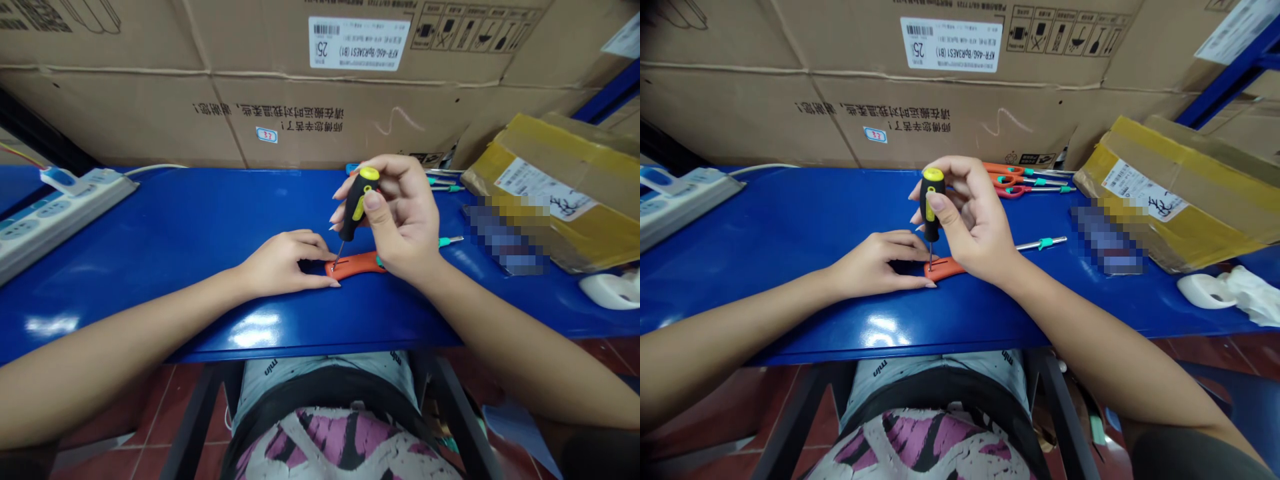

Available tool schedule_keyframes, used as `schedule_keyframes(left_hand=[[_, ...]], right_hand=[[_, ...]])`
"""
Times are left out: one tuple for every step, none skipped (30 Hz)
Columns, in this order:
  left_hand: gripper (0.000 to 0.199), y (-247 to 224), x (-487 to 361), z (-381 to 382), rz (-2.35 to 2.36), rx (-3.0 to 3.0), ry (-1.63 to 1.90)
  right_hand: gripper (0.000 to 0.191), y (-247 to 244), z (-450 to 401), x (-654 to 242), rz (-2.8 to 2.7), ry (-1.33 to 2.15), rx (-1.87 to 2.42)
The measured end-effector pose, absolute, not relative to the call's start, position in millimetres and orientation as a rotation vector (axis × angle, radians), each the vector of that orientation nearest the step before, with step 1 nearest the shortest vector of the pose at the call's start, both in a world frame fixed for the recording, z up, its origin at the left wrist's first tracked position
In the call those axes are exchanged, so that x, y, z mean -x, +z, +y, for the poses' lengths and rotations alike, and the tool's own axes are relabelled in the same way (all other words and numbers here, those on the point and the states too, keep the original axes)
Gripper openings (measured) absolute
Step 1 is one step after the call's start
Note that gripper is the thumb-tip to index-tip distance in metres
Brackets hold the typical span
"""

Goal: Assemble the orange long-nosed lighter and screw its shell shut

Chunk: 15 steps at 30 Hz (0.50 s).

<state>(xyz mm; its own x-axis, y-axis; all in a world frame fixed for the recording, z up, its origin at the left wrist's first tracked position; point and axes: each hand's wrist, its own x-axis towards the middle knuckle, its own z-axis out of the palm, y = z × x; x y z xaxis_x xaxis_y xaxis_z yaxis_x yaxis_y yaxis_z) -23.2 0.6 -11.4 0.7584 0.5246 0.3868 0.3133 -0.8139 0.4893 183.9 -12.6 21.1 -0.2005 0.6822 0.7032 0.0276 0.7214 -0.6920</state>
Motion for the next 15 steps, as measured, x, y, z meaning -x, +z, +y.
schedule_keyframes(left_hand=[[0.035,-11.3,23.1,0.5,0.643,-2.555,0.728],[0.034,-11.2,23.0,0.4,0.647,-2.552,0.728],[0.034,-11.0,22.9,0.3,0.651,-2.551,0.730],[0.033,-10.8,22.8,0.2,0.655,-2.549,0.731],[0.033,-10.6,22.8,0.1,0.659,-2.548,0.731],[0.033,-10.5,22.8,0.1,0.661,-2.547,0.728],[0.033,-10.4,22.8,0.1,0.662,-2.548,0.725],[0.034,-10.3,22.8,0.2,0.663,-2.548,0.723],[0.034,-10.3,22.9,0.2,0.664,-2.549,0.722],[0.034,-10.4,23.0,0.3,0.664,-2.549,0.723],[0.034,-10.6,23.1,0.4,0.663,-2.550,0.724],[0.034,-10.7,23.2,0.5,0.660,-2.551,0.725],[0.034,-10.9,23.3,0.5,0.655,-2.553,0.726],[0.034,-11.1,23.3,0.5,0.650,-2.555,0.726],[0.035,-11.2,23.2,0.5,0.647,-2.557,0.726]], right_hand=[[0.026,21.7,-13.1,-183.5,-1.683,0.662,0.573],[0.025,22.3,-13.3,-183.2,-1.674,0.665,0.564],[0.025,22.8,-13.5,-183.0,-1.663,0.664,0.551],[0.025,23.2,-13.4,-183.0,-1.653,0.657,0.542],[0.025,23.4,-13.3,-183.1,-1.645,0.645,0.540],[0.025,23.4,-13.2,-183.4,-1.642,0.630,0.546],[0.026,23.1,-13.1,-183.6,-1.641,0.617,0.558],[0.026,22.7,-13.1,-183.8,-1.645,0.610,0.575],[0.027,22.3,-13.2,-183.9,-1.652,0.609,0.589],[0.026,21.9,-13.4,-183.8,-1.660,0.613,0.597],[0.026,21.7,-13.6,-183.7,-1.666,0.620,0.596],[0.026,21.7,-13.9,-183.4,-1.671,0.628,0.587],[0.025,21.9,-14.0,-183.0,-1.673,0.634,0.569],[0.024,22.2,-14.1,-182.6,-1.673,0.640,0.545],[0.023,22.7,-14.1,-182.2,-1.670,0.644,0.517]])
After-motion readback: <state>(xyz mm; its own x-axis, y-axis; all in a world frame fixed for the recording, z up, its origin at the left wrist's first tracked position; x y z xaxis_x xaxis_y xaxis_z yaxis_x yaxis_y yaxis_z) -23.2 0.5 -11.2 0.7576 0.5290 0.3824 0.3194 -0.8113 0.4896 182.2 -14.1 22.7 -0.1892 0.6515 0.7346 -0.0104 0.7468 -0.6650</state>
